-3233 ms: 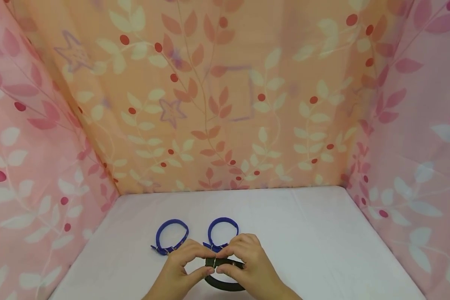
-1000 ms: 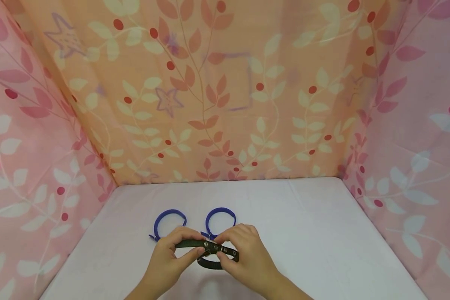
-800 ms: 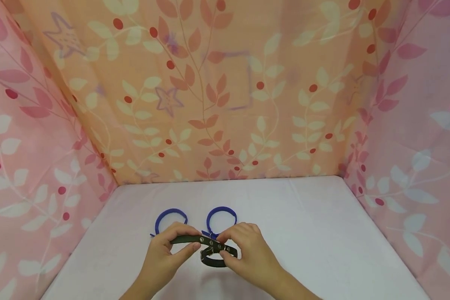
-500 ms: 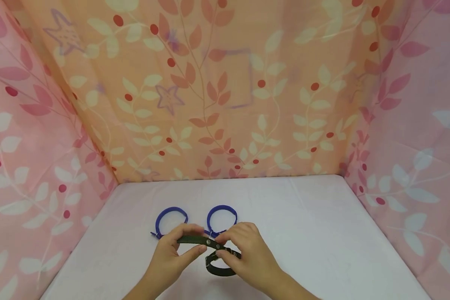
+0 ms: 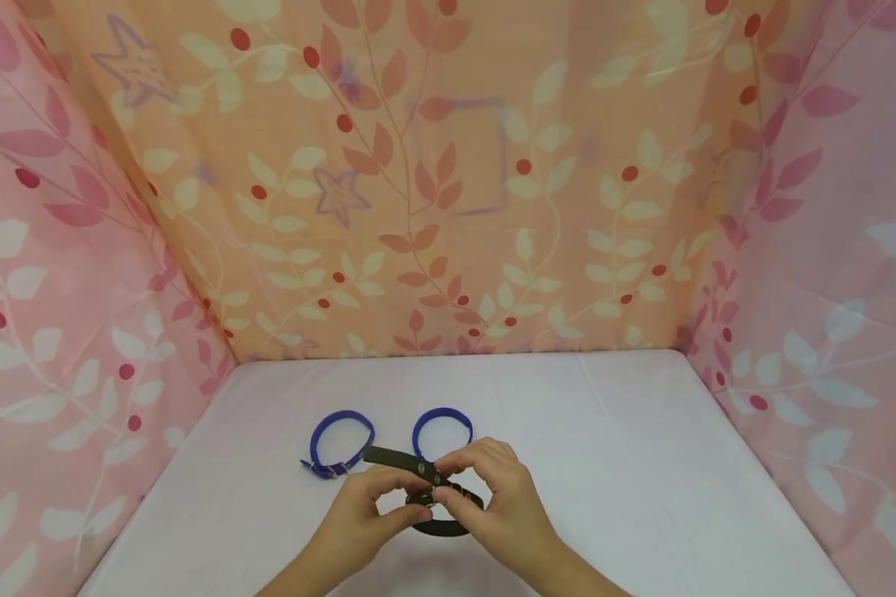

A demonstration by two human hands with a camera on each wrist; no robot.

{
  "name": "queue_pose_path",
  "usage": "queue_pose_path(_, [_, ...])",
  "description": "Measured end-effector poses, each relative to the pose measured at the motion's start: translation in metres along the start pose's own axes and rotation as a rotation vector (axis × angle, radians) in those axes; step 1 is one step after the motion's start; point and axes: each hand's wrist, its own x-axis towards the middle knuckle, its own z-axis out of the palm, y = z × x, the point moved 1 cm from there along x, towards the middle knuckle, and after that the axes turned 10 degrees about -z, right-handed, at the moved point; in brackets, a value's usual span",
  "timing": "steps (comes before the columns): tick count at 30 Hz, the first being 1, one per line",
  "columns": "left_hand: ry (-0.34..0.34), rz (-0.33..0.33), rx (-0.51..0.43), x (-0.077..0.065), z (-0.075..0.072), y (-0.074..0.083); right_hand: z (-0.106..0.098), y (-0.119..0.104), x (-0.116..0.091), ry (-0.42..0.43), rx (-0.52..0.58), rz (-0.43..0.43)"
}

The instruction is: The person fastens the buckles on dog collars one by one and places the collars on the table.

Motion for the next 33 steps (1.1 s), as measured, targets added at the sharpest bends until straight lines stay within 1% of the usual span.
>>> queue_pose_path(4, [-0.034, 0.115, 0.074, -0.001, 0.000, 0.003, 0.001, 0.000, 0.000, -0.017, 0.005, -0.032])
queue_pose_path(7, [-0.051, 0.210, 0.162, -0.002, 0.001, 0.004, 0.002, 0.000, 0.000, -0.023, -0.002, -0.081])
queue_pose_path(9, [-0.053, 0.246, 0.200, -0.003, 0.002, 0.005, 0.003, 0.001, 0.000, -0.016, -0.010, -0.117])
queue_pose_path(11, [-0.056, 0.255, 0.202, -0.003, 0.002, 0.005, 0.003, 0.002, 0.001, 0.001, -0.018, -0.144])
queue_pose_path(13, [-0.061, 0.225, 0.161, -0.002, 0.002, 0.005, 0.002, 0.003, 0.002, 0.018, -0.036, -0.154])
queue_pose_path(17, [-0.064, 0.112, 0.044, -0.001, 0.000, 0.003, -0.001, 0.004, 0.004, 0.044, -0.071, -0.144])
queue_pose_path(22, [-0.065, 0.009, -0.029, -0.001, -0.002, 0.003, -0.004, 0.003, 0.005, 0.042, -0.079, -0.125])
queue_pose_path(27, [-0.065, -0.054, -0.130, 0.000, -0.002, 0.005, -0.006, 0.003, 0.006, 0.064, -0.086, -0.140])
queue_pose_path(33, [-0.057, -0.099, -0.321, -0.002, -0.002, 0.006, -0.009, 0.001, 0.008, 0.089, -0.107, -0.192])
